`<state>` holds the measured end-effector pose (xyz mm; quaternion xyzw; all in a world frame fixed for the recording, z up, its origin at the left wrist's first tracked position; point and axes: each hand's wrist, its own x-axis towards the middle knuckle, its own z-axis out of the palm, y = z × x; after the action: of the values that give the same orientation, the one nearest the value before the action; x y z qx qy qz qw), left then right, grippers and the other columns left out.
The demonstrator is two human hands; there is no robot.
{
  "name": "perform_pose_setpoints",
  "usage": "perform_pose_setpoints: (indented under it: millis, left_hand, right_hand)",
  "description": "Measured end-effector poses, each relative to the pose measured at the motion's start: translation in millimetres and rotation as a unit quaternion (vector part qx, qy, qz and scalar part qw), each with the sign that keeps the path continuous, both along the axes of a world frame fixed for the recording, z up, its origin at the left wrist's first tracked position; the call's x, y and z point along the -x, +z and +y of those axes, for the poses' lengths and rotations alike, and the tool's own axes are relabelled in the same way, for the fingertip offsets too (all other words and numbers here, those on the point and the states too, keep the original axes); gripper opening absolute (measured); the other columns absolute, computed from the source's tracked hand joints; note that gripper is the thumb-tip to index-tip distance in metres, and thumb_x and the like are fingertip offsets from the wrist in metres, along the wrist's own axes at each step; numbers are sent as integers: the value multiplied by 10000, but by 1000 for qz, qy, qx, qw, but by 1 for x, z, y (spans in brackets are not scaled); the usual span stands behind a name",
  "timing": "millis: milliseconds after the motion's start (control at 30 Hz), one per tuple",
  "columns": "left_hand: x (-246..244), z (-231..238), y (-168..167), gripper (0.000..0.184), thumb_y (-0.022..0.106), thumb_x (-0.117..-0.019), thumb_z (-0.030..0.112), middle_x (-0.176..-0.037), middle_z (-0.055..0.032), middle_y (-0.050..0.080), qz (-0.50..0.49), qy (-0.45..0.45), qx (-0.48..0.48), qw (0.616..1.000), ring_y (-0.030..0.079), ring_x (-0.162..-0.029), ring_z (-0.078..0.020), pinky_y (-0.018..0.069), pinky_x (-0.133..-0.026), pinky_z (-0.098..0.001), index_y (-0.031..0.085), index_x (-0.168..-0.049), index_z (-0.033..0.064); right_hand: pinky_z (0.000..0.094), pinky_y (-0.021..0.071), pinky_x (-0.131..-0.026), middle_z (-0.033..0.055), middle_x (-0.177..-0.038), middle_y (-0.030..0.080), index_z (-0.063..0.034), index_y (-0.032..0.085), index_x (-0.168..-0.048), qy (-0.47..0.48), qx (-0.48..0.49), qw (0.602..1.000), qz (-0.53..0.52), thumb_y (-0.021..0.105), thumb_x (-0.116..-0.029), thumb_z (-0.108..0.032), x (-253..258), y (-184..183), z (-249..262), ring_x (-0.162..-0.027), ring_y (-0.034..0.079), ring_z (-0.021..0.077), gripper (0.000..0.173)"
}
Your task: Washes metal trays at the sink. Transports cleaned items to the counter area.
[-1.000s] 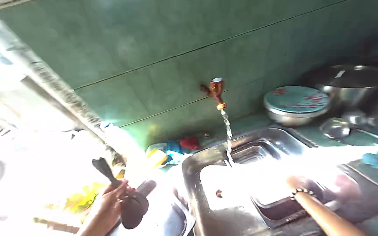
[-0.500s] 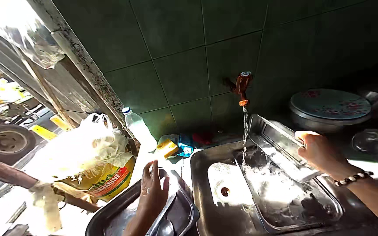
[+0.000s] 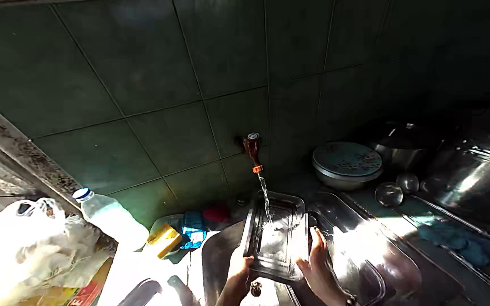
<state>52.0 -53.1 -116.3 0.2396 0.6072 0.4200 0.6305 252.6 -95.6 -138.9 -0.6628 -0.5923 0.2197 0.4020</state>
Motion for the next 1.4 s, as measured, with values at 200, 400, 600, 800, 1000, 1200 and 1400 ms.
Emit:
perform_pose_setpoints:
  millis: [200,400,600,800,1000,1200,1400]
  left_hand:
    - [26,5,45,477,492,-863,-116,-1093,-167,653,146,-112,-156,970,658,-882,-187,571,-738,-374,530,-1331,-38]
    - [39,5,125,490,396,-1063,81,-1056,-196,630,135,-179,-13,975,702,-802,-305,605,-647,-461,316,-1544,130]
    - [53,51,123,443,262,-1133,308,-1310,-118,595,145,-381,-78,910,612,-1150,-204,519,-957,-415,446,-1475,94]
    - [-39,70,105,382,368,-1125,234,-995,-116,650,228,-327,-219,890,621,-898,-142,507,-859,-345,636,-1152,-35]
    - [-70,103,72,365,405,-1105,179,-868,-133,664,135,-59,-234,961,647,-814,-191,542,-767,-386,662,-986,-51]
    - [-10,76,70,531,366,-1118,395,-962,-159,715,189,75,-187,961,696,-907,-232,564,-831,-454,704,-1046,-9]
    - [34,37,81,475,306,-1134,341,-1170,-199,619,143,122,-96,977,607,-1035,-254,515,-880,-472,551,-1302,-30]
  right_hand:
    - [705,99,-1209,131,-1541,514,-120,520,-1503,333,33,907,-257,672,-976,-261,2,-3,-16,-1486,397,340,566]
    - [688,397,-1054,70,-1049,753,-110,744,-1034,325,-252,890,-199,733,-848,-135,-26,7,1,-1085,707,292,188]
    - [435,600,-739,158,-857,719,36,685,-1101,233,-210,947,-72,513,-1048,-430,-29,104,19,-795,725,261,500]
    - [488,501,-960,220,-1118,687,61,684,-1150,181,22,968,-171,474,-1076,-112,-43,126,106,-1076,663,350,282]
    - [597,163,-1242,203,-1560,460,-70,517,-1498,59,7,975,-213,397,-1078,-260,40,119,113,-1503,339,382,476]
    - [611,184,-1227,66,-1472,582,-338,559,-1475,125,-69,963,-228,408,-1061,-478,50,107,121,-1430,461,284,463]
    - [634,100,-1240,212,-1595,400,-117,457,-1548,174,-20,963,-206,409,-1066,-421,90,95,114,-1532,268,381,571]
